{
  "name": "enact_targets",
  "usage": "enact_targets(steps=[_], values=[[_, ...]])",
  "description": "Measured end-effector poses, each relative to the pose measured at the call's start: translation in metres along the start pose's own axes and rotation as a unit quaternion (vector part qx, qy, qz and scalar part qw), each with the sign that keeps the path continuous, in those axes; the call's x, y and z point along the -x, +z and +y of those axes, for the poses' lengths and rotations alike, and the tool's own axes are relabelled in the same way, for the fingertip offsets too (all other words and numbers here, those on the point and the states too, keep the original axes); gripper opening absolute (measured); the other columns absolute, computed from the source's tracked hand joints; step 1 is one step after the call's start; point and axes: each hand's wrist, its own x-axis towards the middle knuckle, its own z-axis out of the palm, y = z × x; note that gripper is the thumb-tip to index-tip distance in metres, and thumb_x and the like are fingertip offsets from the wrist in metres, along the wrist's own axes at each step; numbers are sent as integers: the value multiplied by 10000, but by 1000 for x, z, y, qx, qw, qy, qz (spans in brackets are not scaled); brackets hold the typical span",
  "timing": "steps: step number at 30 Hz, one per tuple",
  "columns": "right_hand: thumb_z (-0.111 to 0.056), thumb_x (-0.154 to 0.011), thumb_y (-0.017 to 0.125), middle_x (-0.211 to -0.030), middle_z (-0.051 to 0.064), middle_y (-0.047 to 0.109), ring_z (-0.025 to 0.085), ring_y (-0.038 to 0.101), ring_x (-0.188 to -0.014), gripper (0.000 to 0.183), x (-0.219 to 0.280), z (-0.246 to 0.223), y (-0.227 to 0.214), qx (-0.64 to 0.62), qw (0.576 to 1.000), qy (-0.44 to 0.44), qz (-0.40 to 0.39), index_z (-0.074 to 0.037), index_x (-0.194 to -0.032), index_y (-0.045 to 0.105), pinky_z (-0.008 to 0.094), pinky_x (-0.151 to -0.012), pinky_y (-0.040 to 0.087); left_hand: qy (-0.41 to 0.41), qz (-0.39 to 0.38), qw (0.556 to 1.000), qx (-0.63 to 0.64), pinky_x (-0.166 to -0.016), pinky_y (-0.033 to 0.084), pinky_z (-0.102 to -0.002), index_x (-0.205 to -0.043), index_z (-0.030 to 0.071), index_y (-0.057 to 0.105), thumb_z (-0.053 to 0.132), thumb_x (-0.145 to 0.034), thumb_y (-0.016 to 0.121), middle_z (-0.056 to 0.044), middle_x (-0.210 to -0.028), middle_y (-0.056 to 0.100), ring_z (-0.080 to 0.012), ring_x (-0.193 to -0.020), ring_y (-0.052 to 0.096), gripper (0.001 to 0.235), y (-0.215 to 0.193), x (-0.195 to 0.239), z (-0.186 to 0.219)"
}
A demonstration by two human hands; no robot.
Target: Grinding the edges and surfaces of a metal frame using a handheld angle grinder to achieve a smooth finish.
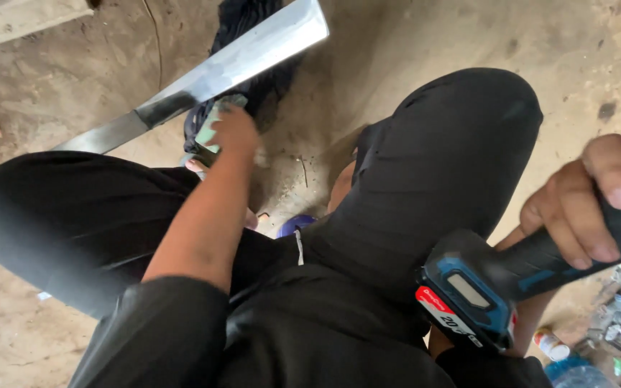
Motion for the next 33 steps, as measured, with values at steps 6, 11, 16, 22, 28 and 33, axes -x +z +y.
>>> enact_targets(steps=[6, 11, 16, 22, 28, 33], values=[[8, -845, 760, -1071, 223, 659, 204, 728, -574, 738, -26, 12, -21, -50, 995, 63, -63, 109, -1524, 491, 252, -387, 608, 272, -209, 937, -66, -674, 571, -472, -1071, 108, 771, 303, -829, 726, -144, -976, 756, -353, -853, 731, 314, -77, 115, 42], [-147, -981, 781, -1127, 223, 648, 224, 734, -645, 693, -38, 15, -35, -63, 988, 117, -83, 92, -1539, 449, 277, -465, 619, 405, -220, 880, -118, -686, 562, -487, -919, 124, 759, 359, -864, 665, -162, -870, 740, -407, -786, 708, 259, -165, 225, -30], [-417, -1032, 705, -1190, 216, 612, 211, 670, -750, 779, -49, 29, -29, -63, 980, 178, -67, 103, -1513, 380, 263, -579, 557, 467, 99, 875, -85, -1175, 326, -510, -1263, 55, 650, 510, -882, 620, -156, -1352, 648, -345, -1313, 548, 595, -241, 287, -116], [-485, -1021, 665, -1225, 198, 614, 220, 691, -769, 822, -51, 30, -38, -54, 976, 194, -86, 77, -1547, 377, 298, -632, 575, 358, 170, 917, -40, -1234, 95, -642, -1397, 296, 640, 513, -721, 747, -32, -1501, 591, -246, -1316, 596, 718, -260, 307, -212], [-432, -1044, 694, -1234, 210, 608, 226, 687, -830, 785, -60, 36, -28, -67, 971, 209, -94, 92, -1538, 381, 283, -650, 553, -164, 139, 828, 518, -1060, 428, -301, -1289, 42, 621, 352, -1246, 207, -47, -1380, 656, -154, -1269, 588, 519, -172, 291, -348], [-436, -1031, 716, -1229, 196, 629, 206, 697, -806, 774, -58, 36, -25, -44, 975, 206, -67, 79, -1525, 416, 287, -683, 576, -69, 125, 758, 636, -1137, 414, -510, -1549, -5, 204, 362, -1131, 233, -315, -1569, 360, -438, -1423, 434, 557, -200, 261, -310]])
